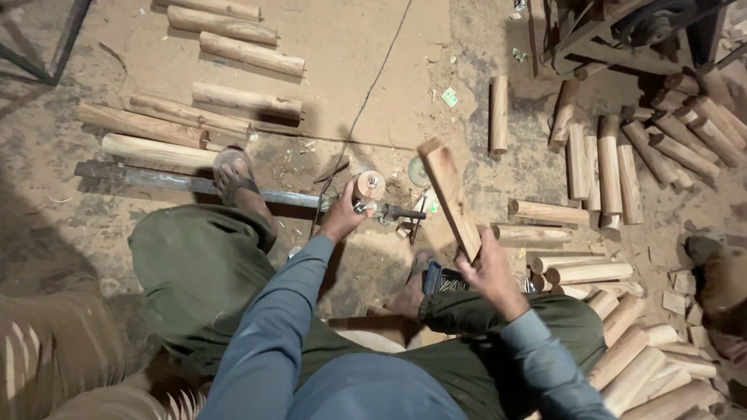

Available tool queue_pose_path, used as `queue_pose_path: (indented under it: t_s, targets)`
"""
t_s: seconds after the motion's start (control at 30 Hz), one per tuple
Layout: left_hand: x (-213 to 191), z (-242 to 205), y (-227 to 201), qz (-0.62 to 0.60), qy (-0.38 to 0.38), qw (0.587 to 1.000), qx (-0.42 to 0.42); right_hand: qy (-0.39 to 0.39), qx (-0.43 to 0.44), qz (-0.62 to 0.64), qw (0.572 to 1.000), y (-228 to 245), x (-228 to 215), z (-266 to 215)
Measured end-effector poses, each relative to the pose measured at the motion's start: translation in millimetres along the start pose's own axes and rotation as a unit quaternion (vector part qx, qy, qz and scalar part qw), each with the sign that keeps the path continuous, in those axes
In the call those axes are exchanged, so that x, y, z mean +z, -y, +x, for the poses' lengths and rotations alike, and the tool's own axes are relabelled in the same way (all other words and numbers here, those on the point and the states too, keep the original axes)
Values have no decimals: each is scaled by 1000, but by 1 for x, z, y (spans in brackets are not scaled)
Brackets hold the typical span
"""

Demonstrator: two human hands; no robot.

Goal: The person sits on the floor and uses a wrench to tighten a metal clamp on a small cylindrical wooden piece. They repeatedly adjust the clamp, insert the wood, and tighten it, then remove the wood and repeat the process with another piece.

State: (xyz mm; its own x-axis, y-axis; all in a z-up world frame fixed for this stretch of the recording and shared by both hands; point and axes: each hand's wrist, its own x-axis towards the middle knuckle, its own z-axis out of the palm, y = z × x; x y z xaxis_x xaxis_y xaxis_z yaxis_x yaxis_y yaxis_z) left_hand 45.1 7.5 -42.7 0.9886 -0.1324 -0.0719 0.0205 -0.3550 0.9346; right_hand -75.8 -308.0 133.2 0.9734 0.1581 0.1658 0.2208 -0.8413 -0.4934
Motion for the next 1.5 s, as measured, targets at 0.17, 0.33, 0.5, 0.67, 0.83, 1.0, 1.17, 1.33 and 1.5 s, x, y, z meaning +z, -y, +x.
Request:
queue_pose_path:
  t_s: [0.17, 0.33, 0.5, 0.67, 0.83, 1.0, 1.17, 1.33, 1.5]
  targets:
    - [0, -2, 2, -13, 4, 1000, -26, 63, -139, -194, 969, -20, -33, 50]
    - [-4, -9, -6, -26, -2, 1000, -13, 98, -364, -220, 900, -2, -61, 95]
    - [-16, -9, -11, 39, 13, 999, -20, 113, -554, -217, 795, 24, -66, 143]
    - [-15, -14, -2, 106, -6, 994, 20, 146, -649, -208, 717, 22, -51, 171]
    - [-9, -14, 24, 63, -7, 997, 34, 189, -620, -223, 727, 17, -6, 216]
    - [-10, -2, 32, 103, 8, 995, -9, 162, -565, -202, 784, 3, 8, 252]
    - [-2, -21, 36, 100, -19, 995, 1, 157, -645, -132, 736, -6, -1, 175]
    - [2, -20, 58, -30, -11, 997, 67, 202, -473, -235, 825, 3, 13, 213]
    - [4, -18, 49, 30, -29, 999, 25, 209, -415, -61, 884, -12, 18, 195]
